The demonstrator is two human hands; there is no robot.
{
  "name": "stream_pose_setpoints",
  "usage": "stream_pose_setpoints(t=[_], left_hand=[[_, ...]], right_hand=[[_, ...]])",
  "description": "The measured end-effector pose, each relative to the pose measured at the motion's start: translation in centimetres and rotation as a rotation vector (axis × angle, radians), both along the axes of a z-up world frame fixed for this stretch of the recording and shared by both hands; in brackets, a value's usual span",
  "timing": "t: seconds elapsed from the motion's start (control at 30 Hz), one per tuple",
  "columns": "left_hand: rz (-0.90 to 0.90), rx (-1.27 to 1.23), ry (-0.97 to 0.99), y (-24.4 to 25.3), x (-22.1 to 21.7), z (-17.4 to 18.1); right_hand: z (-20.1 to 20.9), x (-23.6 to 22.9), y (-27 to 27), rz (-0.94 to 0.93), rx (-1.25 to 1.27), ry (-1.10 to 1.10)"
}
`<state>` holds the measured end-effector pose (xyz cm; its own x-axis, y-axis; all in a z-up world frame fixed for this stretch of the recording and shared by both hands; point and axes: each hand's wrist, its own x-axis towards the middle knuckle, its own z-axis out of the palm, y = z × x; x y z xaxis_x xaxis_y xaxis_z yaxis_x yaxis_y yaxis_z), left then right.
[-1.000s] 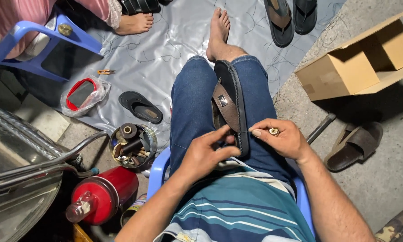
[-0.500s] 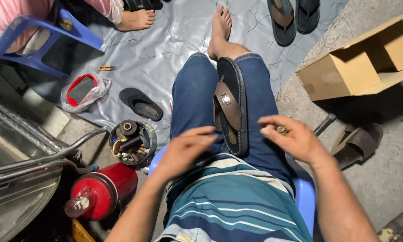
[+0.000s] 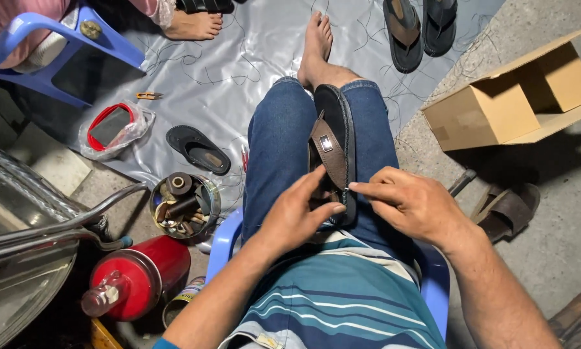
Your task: Hand-sewing a leather sandal to repair or assemble it.
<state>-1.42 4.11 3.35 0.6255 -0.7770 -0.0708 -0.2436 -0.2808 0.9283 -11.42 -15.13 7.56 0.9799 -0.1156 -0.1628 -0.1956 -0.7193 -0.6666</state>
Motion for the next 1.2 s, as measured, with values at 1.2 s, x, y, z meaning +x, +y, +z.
stream_pose_setpoints(t=[1.2], left_hand=[[0.066, 0.030, 0.126, -1.9, -0.6, -1.8]], right_hand=[[0.1, 1.1, -0.6, 0.005, -0.064, 0.120]])
